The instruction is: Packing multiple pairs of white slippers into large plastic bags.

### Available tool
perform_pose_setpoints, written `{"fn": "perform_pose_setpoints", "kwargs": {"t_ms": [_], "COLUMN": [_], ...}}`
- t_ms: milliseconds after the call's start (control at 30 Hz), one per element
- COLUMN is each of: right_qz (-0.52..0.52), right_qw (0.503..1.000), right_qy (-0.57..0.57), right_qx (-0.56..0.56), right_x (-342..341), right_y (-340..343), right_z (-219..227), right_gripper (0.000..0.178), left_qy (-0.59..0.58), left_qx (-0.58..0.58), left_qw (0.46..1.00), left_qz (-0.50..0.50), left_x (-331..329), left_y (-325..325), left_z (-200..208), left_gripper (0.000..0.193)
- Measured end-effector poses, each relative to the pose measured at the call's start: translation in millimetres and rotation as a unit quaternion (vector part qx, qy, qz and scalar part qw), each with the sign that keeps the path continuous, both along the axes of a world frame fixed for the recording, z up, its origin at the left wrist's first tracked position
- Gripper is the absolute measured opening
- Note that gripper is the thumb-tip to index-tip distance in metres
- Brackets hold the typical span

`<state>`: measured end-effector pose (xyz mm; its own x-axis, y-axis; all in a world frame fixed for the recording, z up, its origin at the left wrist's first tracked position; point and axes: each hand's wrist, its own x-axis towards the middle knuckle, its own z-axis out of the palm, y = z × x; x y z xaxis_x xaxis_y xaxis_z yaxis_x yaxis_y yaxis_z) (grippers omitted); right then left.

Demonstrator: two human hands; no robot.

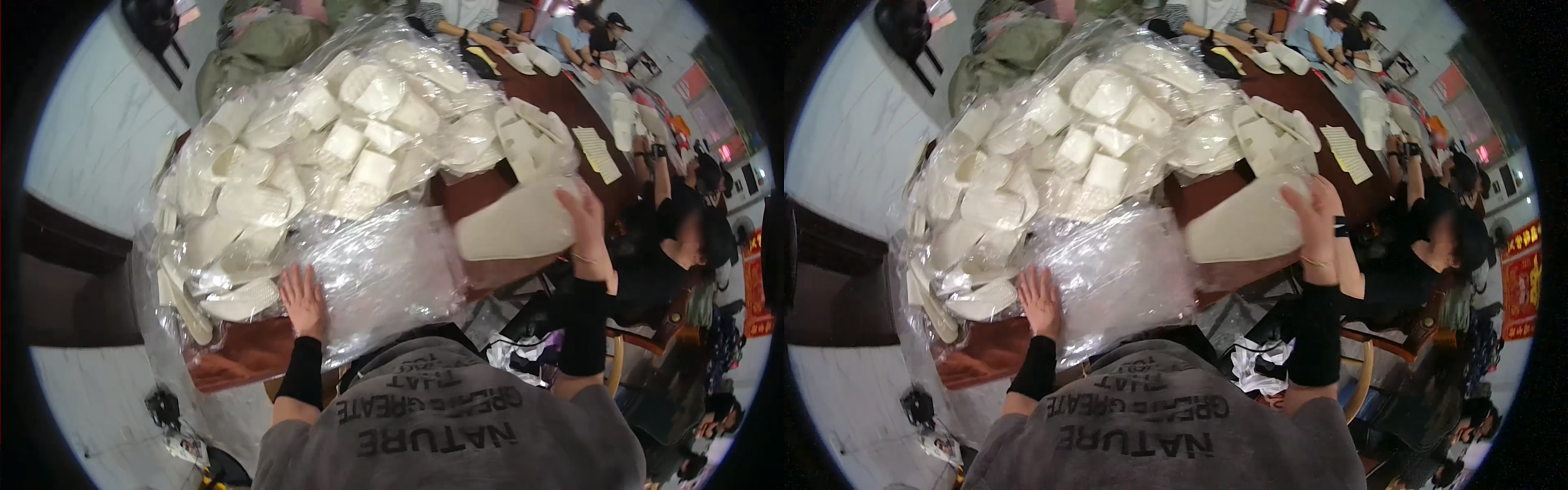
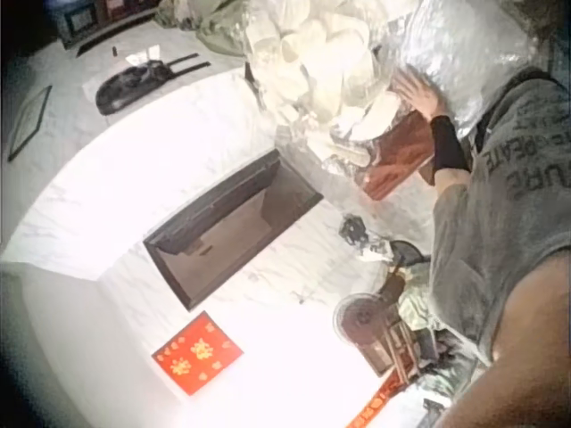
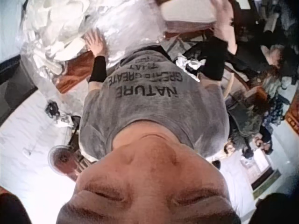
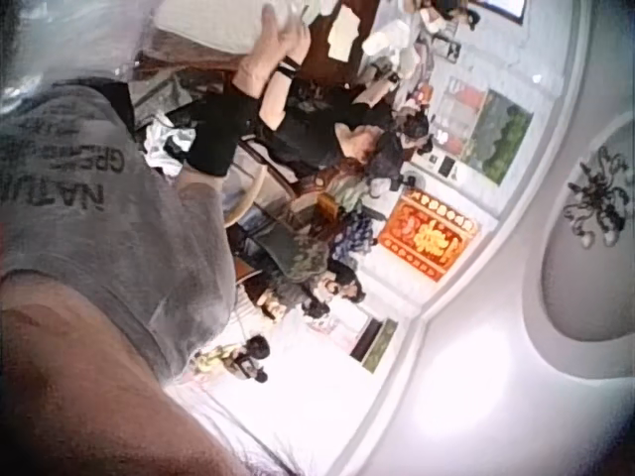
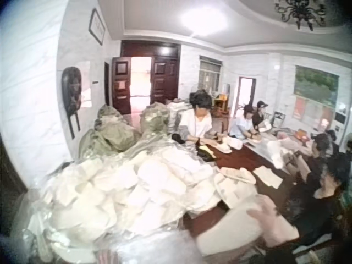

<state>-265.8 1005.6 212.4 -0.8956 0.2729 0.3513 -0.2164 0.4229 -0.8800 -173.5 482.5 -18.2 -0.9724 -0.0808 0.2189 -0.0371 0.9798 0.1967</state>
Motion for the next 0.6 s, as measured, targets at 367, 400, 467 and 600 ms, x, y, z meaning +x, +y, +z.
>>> {"fn": "perform_pose_setpoints", "kwargs": {"t_ms": [367, 400, 467, 600], "right_qz": [0.215, 0.308, 0.394, 0.301], "right_qw": [0.783, 0.818, 0.845, 0.892], "right_qy": [0.122, 0.073, 0.06, -0.099], "right_qx": [0.571, 0.48, 0.356, 0.322], "right_x": [127, 127, 116, 58], "right_y": [-312, -319, -312, -237], "right_z": [34, 28, 5, -47], "right_gripper": [0.024, 0.02, 0.018, 0.018], "left_qy": [-0.004, -0.043, -0.057, 0.055], "left_qx": [-0.019, -0.046, 0.094, 0.051], "left_qw": [1.0, 0.998, 0.994, 0.997], "left_qz": [-0.006, 0.0, -0.018, -0.025], "left_x": [2, 6, 10, 7], "left_y": [-12, -25, -35, -18], "left_z": [-35, -50, -62, -40], "left_gripper": [0.055, 0.058, 0.062, 0.062]}}
